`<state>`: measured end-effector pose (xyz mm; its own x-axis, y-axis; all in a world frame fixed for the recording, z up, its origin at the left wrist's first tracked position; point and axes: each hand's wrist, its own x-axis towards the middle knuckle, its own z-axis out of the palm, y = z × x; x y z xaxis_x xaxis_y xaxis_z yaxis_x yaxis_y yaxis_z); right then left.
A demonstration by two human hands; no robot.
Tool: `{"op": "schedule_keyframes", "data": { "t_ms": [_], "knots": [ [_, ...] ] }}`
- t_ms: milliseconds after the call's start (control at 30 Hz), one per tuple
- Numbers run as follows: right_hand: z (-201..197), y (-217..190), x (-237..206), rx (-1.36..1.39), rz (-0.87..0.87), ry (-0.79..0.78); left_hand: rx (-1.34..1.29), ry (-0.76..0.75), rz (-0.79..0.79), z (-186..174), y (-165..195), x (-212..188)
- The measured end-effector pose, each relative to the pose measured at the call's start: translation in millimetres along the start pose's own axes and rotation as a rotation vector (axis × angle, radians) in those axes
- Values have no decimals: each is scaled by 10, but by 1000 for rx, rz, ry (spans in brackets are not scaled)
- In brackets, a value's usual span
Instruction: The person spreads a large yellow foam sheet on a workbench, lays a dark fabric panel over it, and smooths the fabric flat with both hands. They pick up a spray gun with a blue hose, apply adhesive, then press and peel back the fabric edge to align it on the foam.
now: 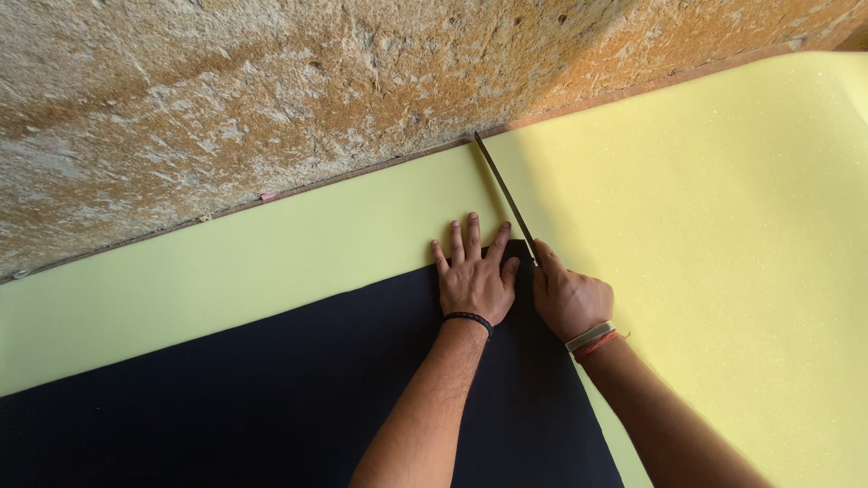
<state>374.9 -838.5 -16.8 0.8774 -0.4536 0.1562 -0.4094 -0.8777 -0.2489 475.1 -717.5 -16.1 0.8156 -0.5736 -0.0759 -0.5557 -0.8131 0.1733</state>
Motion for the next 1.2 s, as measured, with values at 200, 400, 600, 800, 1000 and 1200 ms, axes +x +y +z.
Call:
{"op": "schedule_keyframes", "data": {
  "t_ms": [200,400,600,800,1000,1200],
  "knots": [
    [-82,77,-72,-1,-39,4,22,10,4,56,9,19],
    [-77,45,-134,1,-89,60,34,-23,1,116,-6,11],
    [-216,200,-691,71,-46,26,66,-3,10,186,-13,25],
    [-312,292,-1120,72,-35,-19,74,-32,8,190,-2,-9],
    [-449,392,-2080,94,46,-10,51,-75,-9,174,40,-39],
    [-435,594,-2543,80,29,2,31,-157,1,148,14,-88]
  ]
}}
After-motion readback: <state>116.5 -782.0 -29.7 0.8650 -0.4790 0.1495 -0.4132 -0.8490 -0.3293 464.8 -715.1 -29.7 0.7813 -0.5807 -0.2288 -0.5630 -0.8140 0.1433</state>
